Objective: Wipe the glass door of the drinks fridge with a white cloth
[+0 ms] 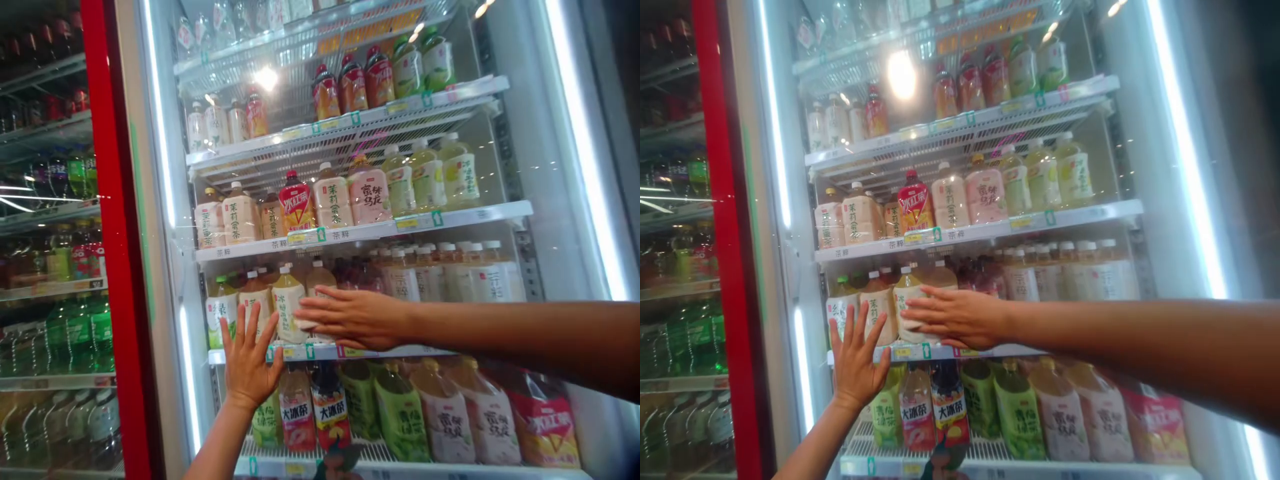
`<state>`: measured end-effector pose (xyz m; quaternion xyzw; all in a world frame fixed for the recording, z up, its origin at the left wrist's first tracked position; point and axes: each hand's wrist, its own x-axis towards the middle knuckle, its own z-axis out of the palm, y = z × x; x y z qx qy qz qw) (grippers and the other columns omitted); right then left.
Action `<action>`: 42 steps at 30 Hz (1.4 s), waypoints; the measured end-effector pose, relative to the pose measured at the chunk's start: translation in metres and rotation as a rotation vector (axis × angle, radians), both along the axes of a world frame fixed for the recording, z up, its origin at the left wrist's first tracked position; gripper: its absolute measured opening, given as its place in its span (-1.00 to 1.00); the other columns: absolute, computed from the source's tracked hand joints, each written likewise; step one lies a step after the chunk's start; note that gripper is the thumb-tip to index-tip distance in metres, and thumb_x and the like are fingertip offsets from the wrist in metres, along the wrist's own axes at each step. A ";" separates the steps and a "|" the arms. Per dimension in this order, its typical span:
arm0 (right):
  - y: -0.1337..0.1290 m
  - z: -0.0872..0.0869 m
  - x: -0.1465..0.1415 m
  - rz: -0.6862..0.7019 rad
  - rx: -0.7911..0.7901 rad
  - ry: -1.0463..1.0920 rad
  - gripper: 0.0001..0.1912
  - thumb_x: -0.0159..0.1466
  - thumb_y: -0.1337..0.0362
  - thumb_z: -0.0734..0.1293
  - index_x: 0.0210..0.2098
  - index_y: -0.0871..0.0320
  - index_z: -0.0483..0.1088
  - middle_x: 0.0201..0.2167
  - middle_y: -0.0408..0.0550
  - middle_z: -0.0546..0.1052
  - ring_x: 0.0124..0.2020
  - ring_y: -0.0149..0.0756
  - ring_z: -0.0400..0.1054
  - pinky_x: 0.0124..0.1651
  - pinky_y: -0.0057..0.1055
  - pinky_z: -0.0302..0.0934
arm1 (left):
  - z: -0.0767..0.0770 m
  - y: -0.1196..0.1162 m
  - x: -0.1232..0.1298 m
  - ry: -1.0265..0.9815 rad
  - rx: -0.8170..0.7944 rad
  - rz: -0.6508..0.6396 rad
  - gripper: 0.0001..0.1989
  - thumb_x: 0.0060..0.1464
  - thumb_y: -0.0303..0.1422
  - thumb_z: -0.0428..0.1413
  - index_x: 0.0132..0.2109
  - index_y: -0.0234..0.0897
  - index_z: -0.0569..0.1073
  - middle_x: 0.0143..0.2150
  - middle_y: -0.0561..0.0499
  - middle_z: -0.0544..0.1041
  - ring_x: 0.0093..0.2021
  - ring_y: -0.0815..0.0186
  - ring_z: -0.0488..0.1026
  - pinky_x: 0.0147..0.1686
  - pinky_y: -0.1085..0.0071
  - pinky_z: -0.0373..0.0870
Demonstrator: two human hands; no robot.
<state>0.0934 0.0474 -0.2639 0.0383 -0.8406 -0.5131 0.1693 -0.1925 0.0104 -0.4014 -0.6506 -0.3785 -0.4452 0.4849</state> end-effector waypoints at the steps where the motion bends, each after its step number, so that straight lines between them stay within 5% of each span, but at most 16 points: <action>1: 0.000 0.008 -0.002 -0.024 -0.025 0.081 -0.35 0.48 0.09 0.15 0.49 0.16 0.07 0.53 -0.05 0.10 0.57 -0.17 -0.13 0.59 -0.03 -0.22 | 0.000 0.000 0.000 -0.002 0.002 0.001 -0.25 0.28 -0.22 0.11 0.53 0.01 0.04 0.62 0.03 -0.12 0.61 0.00 -0.23 0.54 -0.18 -0.41; 5: -0.007 0.037 -0.008 -0.142 -0.130 0.568 -0.29 0.50 0.22 0.09 0.56 0.03 -0.25 0.58 -0.06 -0.08 0.59 -0.06 -0.24 0.56 0.25 -0.33 | 0.001 -0.001 0.001 -0.011 0.019 -0.006 -0.25 0.29 -0.22 0.10 0.53 0.02 0.04 0.62 0.04 -0.13 0.61 0.00 -0.24 0.54 -0.19 -0.42; 9: -0.005 0.024 -0.002 -0.103 -0.119 0.174 -0.29 0.48 0.09 0.17 0.54 0.10 -0.07 0.56 -0.02 0.00 0.58 -0.10 -0.21 0.60 0.08 -0.30 | 0.000 0.000 0.000 -0.007 0.003 0.005 -0.24 0.27 -0.21 0.12 0.53 0.00 0.05 0.62 0.01 -0.11 0.61 -0.02 -0.23 0.54 -0.20 -0.41; 11: 0.000 0.031 0.005 -0.102 -0.088 0.045 -0.31 0.47 0.05 0.17 0.52 0.11 0.01 0.55 -0.02 0.03 0.58 -0.13 -0.19 0.60 0.04 -0.31 | -0.001 0.001 -0.002 -0.005 0.006 0.019 -0.22 0.26 -0.22 0.13 0.53 0.00 0.04 0.62 -0.01 -0.10 0.61 -0.03 -0.23 0.54 -0.22 -0.39; 16: -0.001 0.067 0.007 -0.252 -0.042 0.591 -0.26 0.46 0.10 0.20 0.53 0.15 -0.08 0.57 0.10 -0.07 0.59 0.07 -0.30 0.56 0.27 -0.35 | -0.001 0.004 -0.004 0.033 0.035 0.068 -0.16 0.22 -0.32 0.14 0.54 -0.01 -0.01 0.61 -0.05 -0.10 0.61 -0.02 -0.24 0.54 -0.20 -0.39; 21: -0.006 0.051 0.015 -0.193 0.018 0.110 -0.33 0.48 0.02 0.15 0.48 0.17 0.07 0.56 0.02 0.00 0.59 -0.10 -0.22 0.59 0.07 -0.25 | -0.002 -0.003 -0.005 0.018 -0.016 0.074 -0.16 0.24 -0.35 0.12 0.55 0.03 -0.04 0.61 -0.05 -0.08 0.61 0.02 -0.25 0.54 -0.20 -0.39; 24: -0.004 0.065 0.034 -0.244 0.007 0.412 -0.37 0.51 0.08 0.10 0.51 0.09 -0.02 0.56 -0.02 0.01 0.58 -0.14 -0.22 0.58 0.13 -0.27 | 0.003 -0.011 -0.004 0.017 -0.054 0.075 -0.19 0.26 -0.35 0.11 0.55 0.02 -0.03 0.61 -0.08 -0.07 0.61 0.01 -0.25 0.53 -0.21 -0.41; 27: -0.004 0.072 0.056 -0.284 0.007 0.625 -0.34 0.51 0.11 0.07 0.53 0.15 -0.09 0.57 0.08 -0.04 0.59 -0.03 -0.30 0.55 0.26 -0.30 | 0.021 -0.016 0.005 0.022 -0.030 0.023 -0.20 0.27 -0.30 0.11 0.55 0.03 -0.03 0.62 -0.08 -0.11 0.61 0.00 -0.26 0.53 -0.20 -0.44; 32: -0.002 0.058 0.081 -0.242 0.032 0.187 -0.35 0.50 -0.03 0.11 0.49 0.06 0.05 0.55 -0.08 0.05 0.58 -0.18 -0.19 0.59 0.02 -0.23 | 0.077 -0.010 0.043 0.088 0.037 -0.088 -0.22 0.29 -0.18 0.12 0.54 0.07 -0.01 0.63 -0.02 -0.17 0.62 0.03 -0.29 0.54 -0.13 -0.48; 37: 0.003 0.066 0.102 -0.289 -0.001 0.714 -0.26 0.50 0.11 0.08 0.56 0.15 -0.28 0.58 0.14 -0.12 0.59 0.12 -0.32 0.51 0.43 -0.35 | 0.120 -0.002 0.087 0.158 0.103 -0.089 -0.22 0.31 -0.19 0.09 0.55 0.06 -0.05 0.63 0.01 -0.21 0.62 0.04 -0.32 0.53 -0.14 -0.51; 42: 0.006 0.068 0.143 -0.260 0.002 0.456 -0.23 0.46 -0.02 0.19 0.54 -0.14 -0.22 0.56 -0.17 0.02 0.56 -0.14 -0.12 0.58 0.08 -0.18 | 0.148 0.002 0.121 0.219 0.126 -0.093 -0.23 0.32 -0.16 0.07 0.55 0.06 -0.06 0.63 0.02 -0.24 0.61 0.03 -0.33 0.54 -0.13 -0.52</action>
